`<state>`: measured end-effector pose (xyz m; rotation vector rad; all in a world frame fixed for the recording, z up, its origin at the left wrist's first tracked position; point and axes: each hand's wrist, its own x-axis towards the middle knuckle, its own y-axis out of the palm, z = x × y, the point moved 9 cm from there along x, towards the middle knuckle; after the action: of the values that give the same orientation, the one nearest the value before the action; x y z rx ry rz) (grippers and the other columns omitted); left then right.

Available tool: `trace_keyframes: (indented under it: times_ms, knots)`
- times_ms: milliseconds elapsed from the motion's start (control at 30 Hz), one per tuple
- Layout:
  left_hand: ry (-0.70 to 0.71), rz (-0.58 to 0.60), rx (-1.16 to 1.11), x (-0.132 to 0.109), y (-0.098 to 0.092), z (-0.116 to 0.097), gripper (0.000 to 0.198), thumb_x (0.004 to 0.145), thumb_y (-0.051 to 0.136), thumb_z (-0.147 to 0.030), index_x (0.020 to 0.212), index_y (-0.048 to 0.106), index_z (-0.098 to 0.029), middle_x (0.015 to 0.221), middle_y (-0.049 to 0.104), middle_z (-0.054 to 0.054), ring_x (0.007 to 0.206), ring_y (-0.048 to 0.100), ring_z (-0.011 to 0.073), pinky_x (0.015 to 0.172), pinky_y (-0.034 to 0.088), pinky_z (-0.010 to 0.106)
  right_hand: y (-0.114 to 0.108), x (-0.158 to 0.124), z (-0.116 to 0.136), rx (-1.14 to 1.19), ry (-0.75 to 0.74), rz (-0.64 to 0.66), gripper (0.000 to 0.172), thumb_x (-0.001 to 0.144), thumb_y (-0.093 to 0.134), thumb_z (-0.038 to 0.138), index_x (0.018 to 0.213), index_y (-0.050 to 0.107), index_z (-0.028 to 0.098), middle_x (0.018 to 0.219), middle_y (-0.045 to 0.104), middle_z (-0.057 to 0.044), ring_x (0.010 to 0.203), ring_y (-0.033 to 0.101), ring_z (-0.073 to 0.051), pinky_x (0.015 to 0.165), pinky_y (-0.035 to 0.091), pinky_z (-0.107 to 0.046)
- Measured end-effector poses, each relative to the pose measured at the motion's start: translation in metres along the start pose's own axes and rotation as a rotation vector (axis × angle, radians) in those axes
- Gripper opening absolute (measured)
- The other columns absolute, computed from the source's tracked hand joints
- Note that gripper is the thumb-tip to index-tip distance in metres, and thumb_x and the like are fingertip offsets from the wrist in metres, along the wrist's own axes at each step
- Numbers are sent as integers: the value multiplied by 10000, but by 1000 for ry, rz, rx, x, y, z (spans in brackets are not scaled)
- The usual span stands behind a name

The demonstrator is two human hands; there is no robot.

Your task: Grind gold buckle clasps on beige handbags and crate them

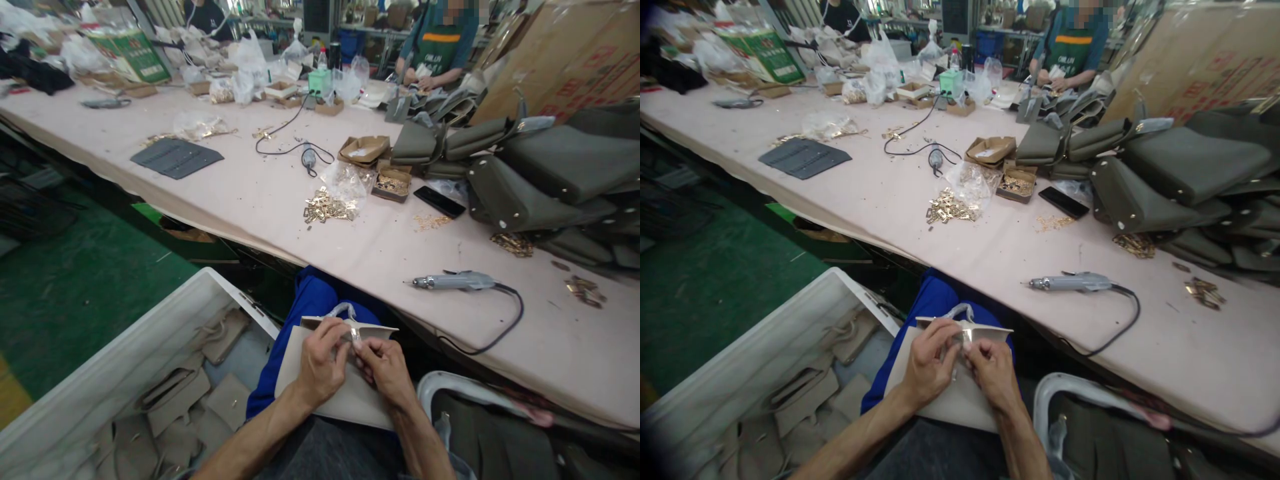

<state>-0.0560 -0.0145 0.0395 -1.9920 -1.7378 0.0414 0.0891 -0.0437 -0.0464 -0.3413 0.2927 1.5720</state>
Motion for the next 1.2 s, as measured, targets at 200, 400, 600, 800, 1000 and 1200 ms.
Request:
trace_keyframes:
  times_ms: [200, 400, 600, 800, 1000, 1200]
  knots:
    - [141, 153, -83, 10, 20, -6, 367, 933, 457, -77, 1126, 748, -188, 1083, 765, 121, 1017, 722, 233, 900, 571, 358, 1, -6, 10, 143, 123, 35, 523, 850, 668, 642, 686, 629, 147, 511, 504, 13, 365, 327, -59, 372, 239, -207]
    - [-186, 252, -153, 22, 22, 4, 281, 904, 524, -114, 981, 779, -204, 683, 719, 30, 600, 678, 185, 636, 522, 281, -37, -14, 76, -263, -275, -216, 333, 928, 644, 494, 997, 715, 175, 819, 674, -54, 652, 588, -144, 593, 474, -240]
    - [-456, 297, -410, 21, 33, 19, 124, 859, 610, -209, 921, 708, -164, 655, 708, 35, 464, 638, 165, 463, 464, 237, -20, -8, 108, -347, -483, -53, 235, 962, 607, 375, 1062, 740, 209, 1008, 698, -85, 872, 658, -203, 781, 541, -290]
    - [-574, 218, -451, 13, 35, 32, 121, 794, 593, -153, 882, 673, -130, 597, 683, 24, 382, 590, 140, 395, 421, 210, -17, 12, 83, -235, -364, -98, 266, 930, 640, 422, 969, 758, 186, 841, 688, -55, 736, 621, -174, 662, 506, -258]
    - [-490, 150, -455, 18, 34, 33, 76, 784, 640, -132, 835, 696, -124, 738, 759, 84, 690, 737, 214, 593, 528, 245, -17, 19, 71, -151, -277, -99, 333, 851, 730, 488, 878, 757, 157, 719, 670, -39, 626, 581, -153, 585, 491, -251]
    - [-520, 165, -434, 18, 40, 41, 110, 767, 634, -103, 851, 703, -123, 718, 757, 78, 677, 741, 220, 588, 519, 251, -21, 16, 72, -84, -321, -84, 299, 869, 714, 445, 950, 772, 162, 874, 715, -71, 704, 629, -164, 654, 539, -265]
